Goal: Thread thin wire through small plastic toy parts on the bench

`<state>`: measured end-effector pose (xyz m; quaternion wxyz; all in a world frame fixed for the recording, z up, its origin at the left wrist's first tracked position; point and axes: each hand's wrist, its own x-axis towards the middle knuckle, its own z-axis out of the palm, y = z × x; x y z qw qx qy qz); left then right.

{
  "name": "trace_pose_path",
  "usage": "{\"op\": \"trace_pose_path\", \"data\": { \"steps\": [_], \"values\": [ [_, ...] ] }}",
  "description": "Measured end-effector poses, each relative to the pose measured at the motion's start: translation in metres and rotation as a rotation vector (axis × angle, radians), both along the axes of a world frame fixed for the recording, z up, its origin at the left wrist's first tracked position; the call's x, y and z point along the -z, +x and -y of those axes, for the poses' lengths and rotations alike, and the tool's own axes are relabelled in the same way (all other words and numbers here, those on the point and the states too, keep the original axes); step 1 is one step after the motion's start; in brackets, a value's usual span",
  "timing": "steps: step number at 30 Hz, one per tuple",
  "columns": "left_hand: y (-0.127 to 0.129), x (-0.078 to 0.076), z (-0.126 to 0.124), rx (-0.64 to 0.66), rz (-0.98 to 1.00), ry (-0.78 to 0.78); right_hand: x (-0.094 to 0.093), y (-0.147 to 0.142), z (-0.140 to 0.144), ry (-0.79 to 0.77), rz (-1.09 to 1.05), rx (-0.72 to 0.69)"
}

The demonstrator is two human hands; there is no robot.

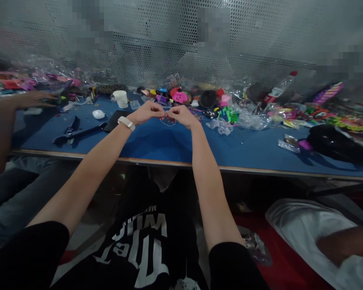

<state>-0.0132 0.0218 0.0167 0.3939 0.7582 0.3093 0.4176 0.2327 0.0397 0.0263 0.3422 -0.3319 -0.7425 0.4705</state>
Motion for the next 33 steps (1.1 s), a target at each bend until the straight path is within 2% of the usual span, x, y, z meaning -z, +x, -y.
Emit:
{"op": "trace_pose_path", "data": {
  "steps": [4,6,11,14,19,28,33],
  "values": [
    [0.0,0.004,-0.007,-0.041,-0.129,0.085,0.0,0.006,-0.002,-0.119,-0.014,-0.016],
    [0.002,0.006,-0.01,-0.067,-0.155,0.113,0.001,0.006,-0.003,-0.131,-0.035,0.0],
    [0.005,0.007,-0.012,-0.13,-0.184,0.136,0.007,-0.003,-0.008,0.048,-0.053,0.072],
    [0.006,0.006,-0.008,-0.159,-0.173,0.119,0.009,-0.009,-0.009,0.098,-0.082,0.123],
    [0.007,0.003,0.0,-0.168,-0.096,0.004,0.01,-0.014,-0.011,0.155,-0.097,0.141],
    [0.011,0.002,0.004,-0.076,0.11,-0.311,0.016,-0.017,-0.02,0.305,-0.124,0.126],
    [0.012,0.001,0.005,-0.085,0.149,-0.337,0.017,-0.016,-0.022,0.365,-0.119,0.114]
  ]
}}
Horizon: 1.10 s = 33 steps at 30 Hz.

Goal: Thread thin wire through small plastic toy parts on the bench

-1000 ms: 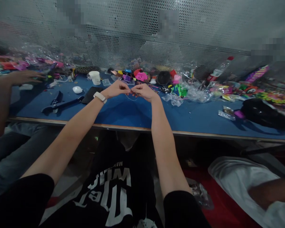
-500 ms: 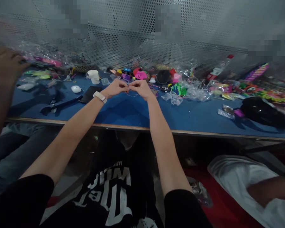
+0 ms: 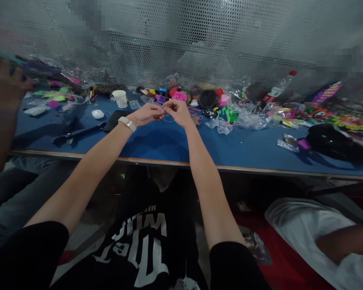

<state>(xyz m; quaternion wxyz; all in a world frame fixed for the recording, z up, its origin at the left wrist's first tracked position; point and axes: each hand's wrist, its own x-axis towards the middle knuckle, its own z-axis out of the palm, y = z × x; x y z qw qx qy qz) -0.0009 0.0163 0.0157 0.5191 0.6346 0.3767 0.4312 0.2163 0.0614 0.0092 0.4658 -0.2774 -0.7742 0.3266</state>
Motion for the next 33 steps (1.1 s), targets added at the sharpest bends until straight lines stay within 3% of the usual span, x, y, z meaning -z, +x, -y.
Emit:
{"op": "trace_pose_path", "data": {
  "steps": [14,18,26,33],
  "values": [
    [0.009,0.015,-0.014,-0.271,-0.328,0.451,-0.002,-0.001,0.006,-0.071,0.069,0.131],
    [0.015,0.015,-0.012,-0.285,-0.277,0.43,-0.007,-0.002,0.014,-0.033,0.057,0.148],
    [0.018,0.014,-0.011,-0.286,-0.099,0.217,-0.003,0.0,0.012,0.076,0.022,0.103],
    [0.017,0.019,-0.013,-0.35,-0.323,0.42,-0.001,-0.005,0.012,0.026,0.06,0.164]
  ]
}}
